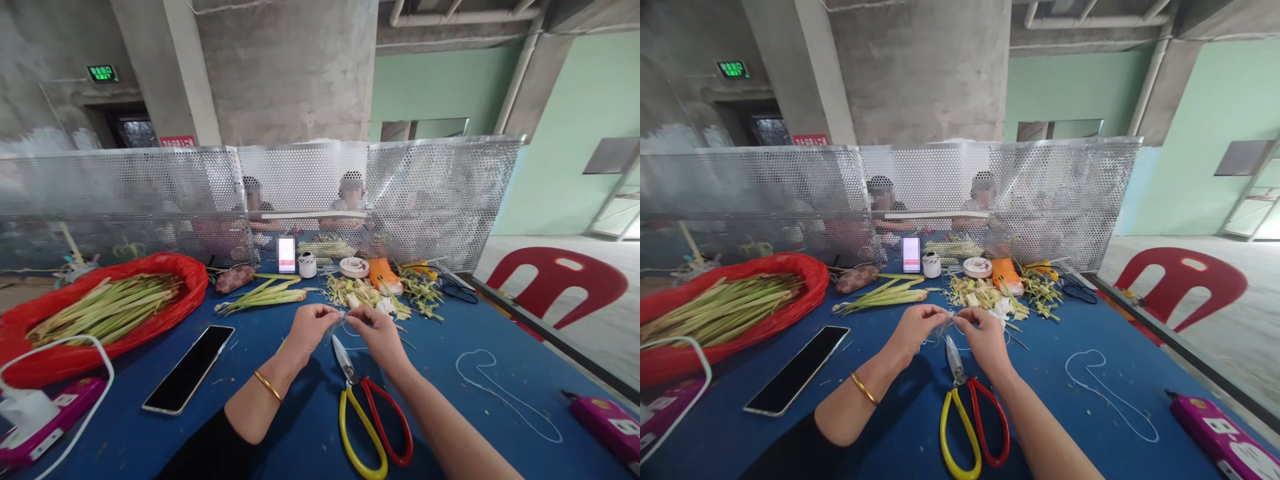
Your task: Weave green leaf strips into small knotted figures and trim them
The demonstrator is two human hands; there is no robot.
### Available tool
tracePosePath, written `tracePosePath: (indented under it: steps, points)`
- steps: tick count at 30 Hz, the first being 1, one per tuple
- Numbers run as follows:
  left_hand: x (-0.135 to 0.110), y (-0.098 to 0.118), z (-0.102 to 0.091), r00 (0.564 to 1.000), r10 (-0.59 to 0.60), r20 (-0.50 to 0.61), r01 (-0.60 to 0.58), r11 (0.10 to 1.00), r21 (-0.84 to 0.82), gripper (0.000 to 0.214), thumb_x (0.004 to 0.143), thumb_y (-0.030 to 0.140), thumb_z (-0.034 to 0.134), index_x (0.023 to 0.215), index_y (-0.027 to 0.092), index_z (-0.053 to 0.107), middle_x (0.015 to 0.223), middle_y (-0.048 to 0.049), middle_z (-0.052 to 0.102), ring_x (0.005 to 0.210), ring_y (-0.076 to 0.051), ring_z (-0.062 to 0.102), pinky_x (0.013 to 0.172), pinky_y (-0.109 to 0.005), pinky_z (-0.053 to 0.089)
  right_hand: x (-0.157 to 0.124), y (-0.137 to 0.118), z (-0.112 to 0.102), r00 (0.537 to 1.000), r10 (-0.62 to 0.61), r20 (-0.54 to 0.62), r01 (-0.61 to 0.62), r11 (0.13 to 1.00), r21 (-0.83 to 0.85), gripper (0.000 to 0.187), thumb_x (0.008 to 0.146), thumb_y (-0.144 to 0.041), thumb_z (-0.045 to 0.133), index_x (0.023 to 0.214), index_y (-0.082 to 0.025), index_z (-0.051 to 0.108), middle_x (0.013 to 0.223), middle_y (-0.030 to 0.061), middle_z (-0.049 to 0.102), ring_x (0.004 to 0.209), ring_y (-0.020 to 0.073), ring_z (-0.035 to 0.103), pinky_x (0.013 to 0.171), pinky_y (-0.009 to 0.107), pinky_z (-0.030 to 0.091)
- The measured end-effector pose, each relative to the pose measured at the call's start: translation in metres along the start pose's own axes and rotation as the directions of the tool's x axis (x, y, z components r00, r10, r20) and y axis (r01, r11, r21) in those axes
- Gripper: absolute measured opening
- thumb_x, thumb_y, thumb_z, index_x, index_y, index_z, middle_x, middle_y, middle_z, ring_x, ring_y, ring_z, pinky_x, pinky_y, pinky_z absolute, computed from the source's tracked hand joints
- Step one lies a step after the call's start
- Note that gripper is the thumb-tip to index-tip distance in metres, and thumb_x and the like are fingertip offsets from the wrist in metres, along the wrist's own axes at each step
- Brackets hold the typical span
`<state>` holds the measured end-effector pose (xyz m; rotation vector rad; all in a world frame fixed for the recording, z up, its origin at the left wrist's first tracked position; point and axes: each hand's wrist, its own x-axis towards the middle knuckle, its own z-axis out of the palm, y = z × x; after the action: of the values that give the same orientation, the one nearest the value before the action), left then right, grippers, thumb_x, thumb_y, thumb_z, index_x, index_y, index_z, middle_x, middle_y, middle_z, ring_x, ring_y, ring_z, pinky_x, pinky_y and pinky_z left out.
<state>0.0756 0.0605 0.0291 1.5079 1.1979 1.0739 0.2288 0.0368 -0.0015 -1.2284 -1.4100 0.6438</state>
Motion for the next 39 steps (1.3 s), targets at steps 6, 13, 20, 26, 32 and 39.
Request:
tracePosePath:
  steps: [6,13,20,26,32,39]
  points:
    - [0.002,-0.003,0.0,1.0,0.012,-0.002,-0.012,0.999,-0.037,0.014,0.068,0.028,0.063,0.071,0.015,0.068,0.066,-0.0014,0.068,0.065,-0.015,0.058,0.064,-0.025,0.044,0.0,0.009,0.005,0.999,0.045,0.009,-0.046,0.997,0.057,0.016,0.071,-0.034,0.068,0.069,-0.018,0.07,0.058,-0.0011,0.062,0.055,0.0147,0.05,0.052,0.025,0.036]
    - [0.002,-0.017,0.008,0.999,-0.022,0.043,0.027,0.995,-0.096,0.01,0.072,0.023,0.06,0.068,0.015,0.065,0.056,0.0012,0.061,0.054,-0.012,0.054,0.055,-0.022,0.042,-0.008,0.005,0.013,1.0,0.024,-0.012,-0.022,0.994,0.107,0.016,0.072,-0.031,0.067,0.062,-0.019,0.068,0.057,-0.0012,0.061,0.057,0.0146,0.048,0.056,0.025,0.036]
    - [0.023,-0.061,0.004,0.974,-0.141,-0.176,0.112,0.979,-0.168,0.011,0.08,0.016,0.05,0.069,0.018,0.049,0.065,-0.0006,0.063,0.056,-0.011,0.06,0.057,-0.022,0.047,-0.001,-0.003,-0.013,0.972,0.045,-0.23,-0.001,0.982,0.19,0.017,0.07,-0.028,0.067,0.057,-0.018,0.064,0.052,-0.0017,0.06,0.055,0.0146,0.052,0.056,0.025,0.039]
    - [0.029,-0.078,0.002,0.947,-0.191,-0.257,0.143,0.97,-0.196,0.012,0.085,0.019,0.046,0.072,0.017,0.048,0.065,-0.0017,0.064,0.05,-0.01,0.059,0.051,-0.021,0.046,0.016,-0.002,-0.062,0.758,0.076,-0.647,0.13,0.955,0.265,0.01,0.066,-0.026,0.061,0.059,-0.019,0.06,0.046,-0.0055,0.052,0.048,0.0123,0.05,0.052,0.025,0.042]
    - [0.03,-0.081,0.002,0.951,-0.177,-0.254,0.153,0.982,-0.113,0.013,0.086,0.016,0.042,0.074,0.019,0.047,0.069,-0.0018,0.066,0.054,-0.011,0.063,0.052,-0.021,0.046,0.022,0.005,-0.099,0.461,0.104,-0.881,0.238,0.942,0.235,0.007,0.06,-0.02,0.057,0.053,-0.019,0.057,0.043,-0.006,0.049,0.041,0.0117,0.048,0.042,0.025,0.039]
    - [0.027,-0.077,-0.002,0.966,-0.11,-0.234,0.156,0.969,0.189,0.016,0.086,0.017,0.04,0.075,0.021,0.05,0.069,-0.0016,0.069,0.057,-0.015,0.061,0.052,-0.024,0.038,0.019,0.012,-0.142,0.254,0.121,-0.96,0.318,0.927,0.201,0.009,0.061,-0.017,0.054,0.053,-0.021,0.054,0.043,-0.006,0.048,0.038,0.0113,0.046,0.036,0.024,0.039]
